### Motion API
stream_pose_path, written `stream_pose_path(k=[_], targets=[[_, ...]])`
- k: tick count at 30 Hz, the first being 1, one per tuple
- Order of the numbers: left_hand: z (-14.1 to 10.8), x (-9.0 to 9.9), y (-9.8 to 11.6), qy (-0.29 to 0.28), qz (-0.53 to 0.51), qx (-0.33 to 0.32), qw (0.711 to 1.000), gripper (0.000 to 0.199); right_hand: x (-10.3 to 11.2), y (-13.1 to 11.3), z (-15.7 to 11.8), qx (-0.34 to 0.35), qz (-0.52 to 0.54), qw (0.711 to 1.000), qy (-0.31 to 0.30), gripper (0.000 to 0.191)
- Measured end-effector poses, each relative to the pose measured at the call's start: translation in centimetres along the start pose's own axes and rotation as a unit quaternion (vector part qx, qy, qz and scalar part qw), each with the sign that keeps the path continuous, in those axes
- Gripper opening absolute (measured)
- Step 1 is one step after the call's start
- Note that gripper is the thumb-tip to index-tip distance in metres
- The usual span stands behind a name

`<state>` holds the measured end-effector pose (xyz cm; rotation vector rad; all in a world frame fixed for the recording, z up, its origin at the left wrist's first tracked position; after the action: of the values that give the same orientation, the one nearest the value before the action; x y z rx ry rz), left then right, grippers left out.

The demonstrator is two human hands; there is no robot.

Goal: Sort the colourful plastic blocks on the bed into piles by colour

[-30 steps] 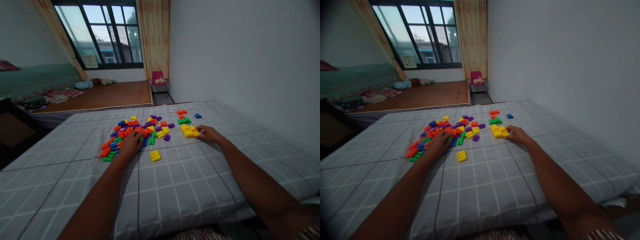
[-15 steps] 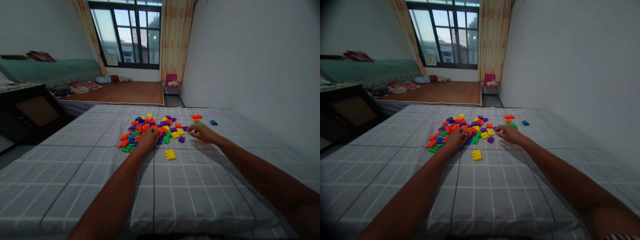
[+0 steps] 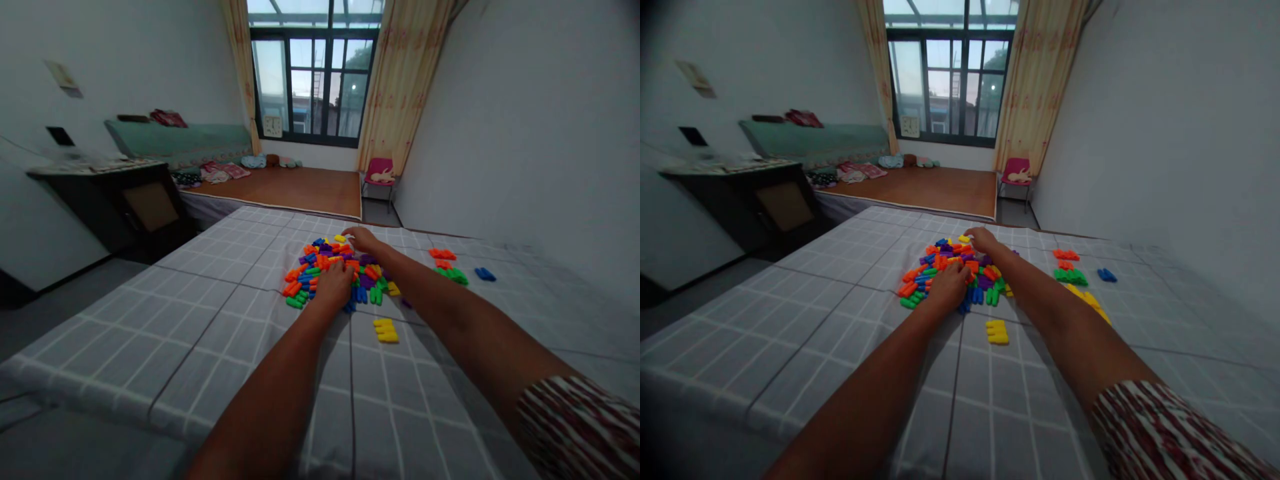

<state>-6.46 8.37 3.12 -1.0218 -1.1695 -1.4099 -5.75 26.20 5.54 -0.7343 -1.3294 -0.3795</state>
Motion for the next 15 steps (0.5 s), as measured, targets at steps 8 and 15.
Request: stream_pose_path(k=[8,15], targets=[[-0.2,0.9,-0.3,0.022,-0.018,0.011,1.0,0.028,-4.0,-2.9,1.3,0.125,0.158,0.965,-0.169,0.037],[0.0,2.0,-3.1,0.048,-0.006,0.081,0.996,0.026,-3.9,-1.9,-5.1,0.153,0.239,0.908,-0.309,0.041]])
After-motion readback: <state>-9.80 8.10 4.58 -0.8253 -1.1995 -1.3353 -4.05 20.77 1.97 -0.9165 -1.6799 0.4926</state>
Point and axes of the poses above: each hand's wrist, its own z-axis towards the middle knuckle, its own x-axis out of the back of the hand, y = z × x, the point moved 10 cm from there along z, towards the middle knuckle, and after that the axes turned 7 degrees about -y, right-handed, at the moved point
